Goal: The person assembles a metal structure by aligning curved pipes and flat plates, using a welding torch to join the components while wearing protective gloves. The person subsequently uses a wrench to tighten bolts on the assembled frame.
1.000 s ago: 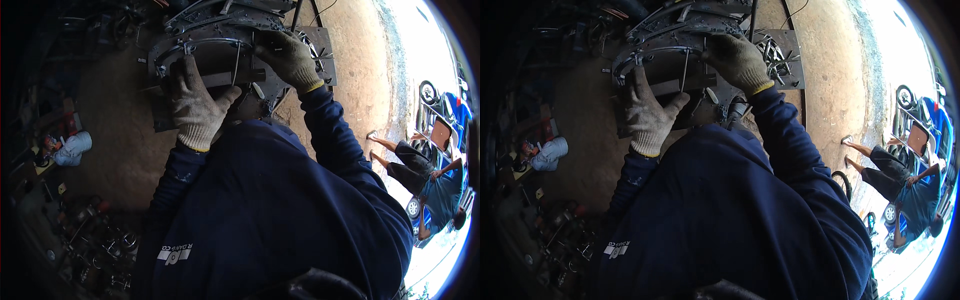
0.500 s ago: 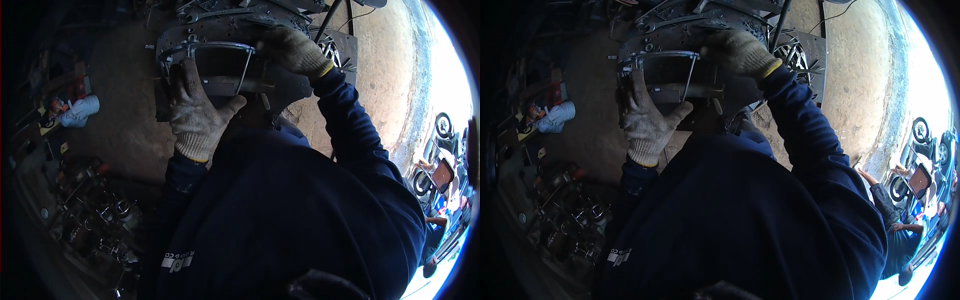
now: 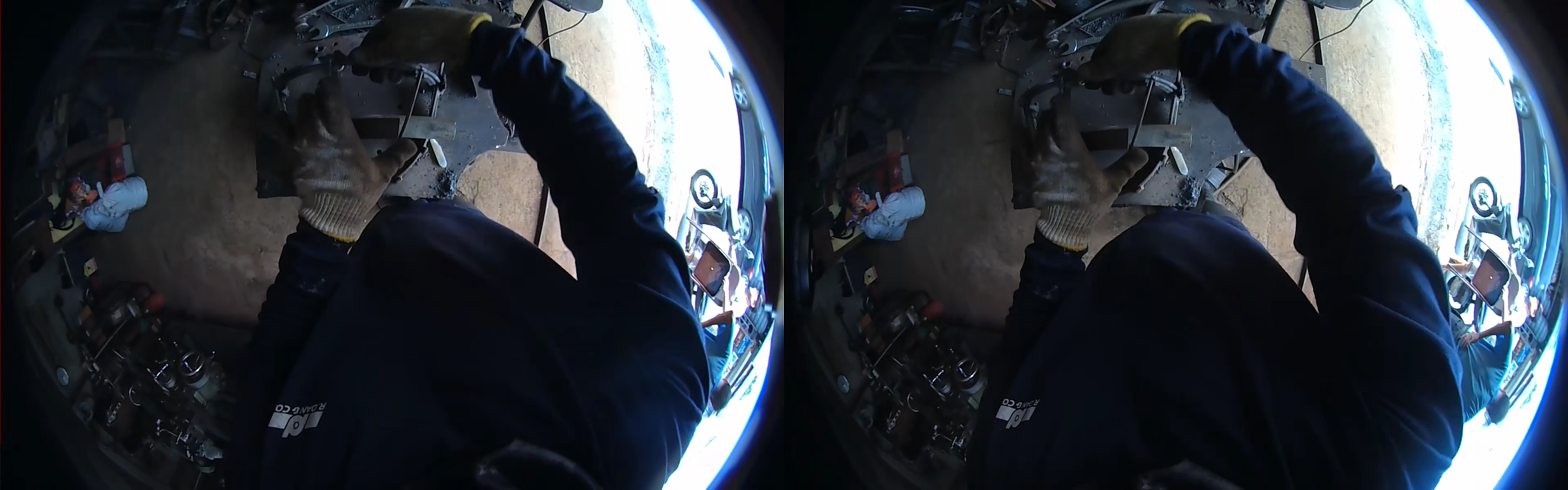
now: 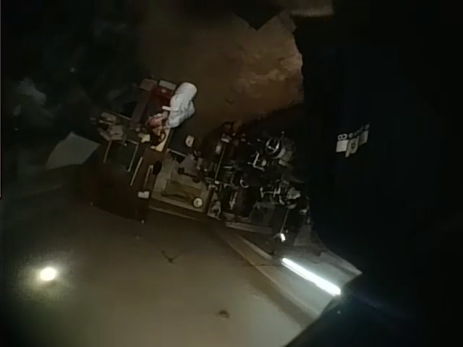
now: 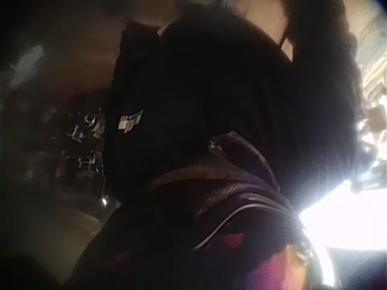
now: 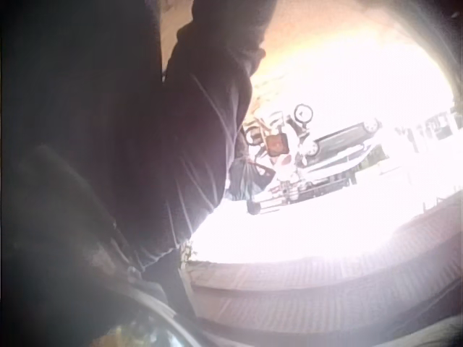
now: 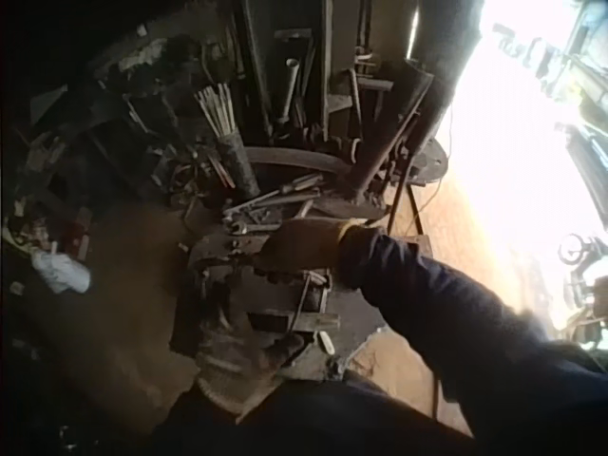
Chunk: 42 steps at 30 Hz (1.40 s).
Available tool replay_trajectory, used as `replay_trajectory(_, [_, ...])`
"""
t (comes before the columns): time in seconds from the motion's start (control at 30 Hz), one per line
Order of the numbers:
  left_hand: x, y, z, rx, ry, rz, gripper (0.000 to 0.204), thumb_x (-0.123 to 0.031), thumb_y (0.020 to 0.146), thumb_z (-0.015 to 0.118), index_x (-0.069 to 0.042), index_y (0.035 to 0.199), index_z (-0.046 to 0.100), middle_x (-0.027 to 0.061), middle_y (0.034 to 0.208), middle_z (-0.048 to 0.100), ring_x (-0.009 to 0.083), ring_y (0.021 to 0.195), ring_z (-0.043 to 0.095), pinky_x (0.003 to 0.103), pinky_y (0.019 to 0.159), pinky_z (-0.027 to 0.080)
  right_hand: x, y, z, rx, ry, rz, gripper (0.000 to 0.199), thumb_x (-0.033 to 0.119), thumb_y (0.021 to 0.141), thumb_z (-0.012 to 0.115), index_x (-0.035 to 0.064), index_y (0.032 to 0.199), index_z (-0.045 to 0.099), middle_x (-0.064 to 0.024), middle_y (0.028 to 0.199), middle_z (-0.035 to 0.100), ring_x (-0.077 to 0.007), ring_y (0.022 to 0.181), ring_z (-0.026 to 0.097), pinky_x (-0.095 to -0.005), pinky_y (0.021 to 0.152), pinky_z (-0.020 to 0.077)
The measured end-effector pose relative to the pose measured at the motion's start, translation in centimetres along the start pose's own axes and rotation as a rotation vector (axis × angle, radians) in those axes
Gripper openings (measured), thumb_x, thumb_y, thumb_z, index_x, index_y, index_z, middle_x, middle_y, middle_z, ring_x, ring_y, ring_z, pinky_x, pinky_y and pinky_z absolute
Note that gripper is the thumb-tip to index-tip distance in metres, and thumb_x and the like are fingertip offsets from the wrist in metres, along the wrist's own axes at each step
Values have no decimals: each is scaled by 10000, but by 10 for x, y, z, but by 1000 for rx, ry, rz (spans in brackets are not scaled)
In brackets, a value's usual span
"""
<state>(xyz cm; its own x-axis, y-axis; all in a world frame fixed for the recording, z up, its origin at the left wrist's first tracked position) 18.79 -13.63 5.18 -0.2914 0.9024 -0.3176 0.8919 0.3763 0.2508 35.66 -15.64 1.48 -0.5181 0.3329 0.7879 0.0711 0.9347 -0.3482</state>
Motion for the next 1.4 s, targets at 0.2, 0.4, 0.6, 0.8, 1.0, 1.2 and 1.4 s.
replay_trajectory(0.2, [0, 1, -4, 59, 127, 29, 1180, -646, 633, 888, 13, 1472, 383, 208, 1251, 639, 345, 1143, 664, 616, 1056, 451, -21, 24, 2, -9, -470, -452, 354, 320, 1063, 549, 104, 1309, 684, -119, 1227, 724, -297, 1086, 691, -410, 934, 530])
replay_trajectory(0.4, [1, -1, -1, 29, 204, -15, 1199, -732, 643, 837, 18, 1466, 393, 190, 1286, 626, 324, 1157, 654, 625, 1052, 452, -15, 29, 5, 81, -425, -372, 378, 350, 1085, 485, 136, 1317, 691, -117, 1267, 711, -308, 1150, 664, -436, 986, 507])
replay_trajectory(0.6, [-9, -1, 6, -136, 186, -19, 1147, -674, 671, 857, 62, 1432, 416, 243, 1284, 620, 360, 1168, 644, 472, 997, 543, -22, 31, 1, -28, -474, -323, 412, 393, 1087, 467, 148, 1346, 674, -113, 1261, 719, -313, 1120, 673, -430, 964, 509])
replay_trajectory(0.8, [-20, 2, 8, -212, 157, -28, 1126, -617, 714, 852, 55, 1468, 354, 263, 1279, 603, 388, 1121, 651, 489, 948, 564, -16, 18, 0, -45, -446, -583, 341, 320, 1062, 533, 150, 1313, 688, -127, 1210, 728, -301, 1103, 681, -427, 943, 524])
replay_trajectory(1.0, [-17, -7, 16, -149, 217, -151, 1142, -625, 714, 842, 11, 1507, 321, 281, 1366, 517, 433, 1199, 599, 566, 964, 552, -4, -14, -2, -440, -749, -518, 296, 217, 1019, 620, 55, 1253, 702, -202, 1131, 731, -344, 1053, 693, -428, 887, 546])
replay_trajectory(1.2, [-17, -5, 18, -42, 326, -184, 1141, -641, 714, 833, -24, 1530, 328, 309, 1412, 479, 460, 1232, 584, 546, 925, 588, -115, -100, -14, -764, 223, -110, 584, 576, 1001, 588, 65, 1255, 710, -128, 1136, 763, -244, 1088, 727, -352, 969, 547])
replay_trajectory(1.4, [-10, -7, 26, -116, 379, -122, 1158, -711, 703, 783, -22, 1525, 343, 275, 1392, 513, 477, 1220, 588, 600, 879, 592, -110, -95, 9, -710, -28, -79, 519, 537, 956, 671, 172, 1325, 695, -121, 1283, 698, -289, 1172, 677, -396, 982, 545])
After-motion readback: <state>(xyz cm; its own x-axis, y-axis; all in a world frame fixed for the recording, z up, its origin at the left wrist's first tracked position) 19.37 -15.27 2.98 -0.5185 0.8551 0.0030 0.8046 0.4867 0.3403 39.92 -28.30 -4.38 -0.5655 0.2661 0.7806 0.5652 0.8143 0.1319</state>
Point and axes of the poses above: each hand's wrist, its own y-axis towards the middle knuckle, its own z-axis out of the palm, x = y × z, the point moved 8 cm from there along y, towards the middle knuckle
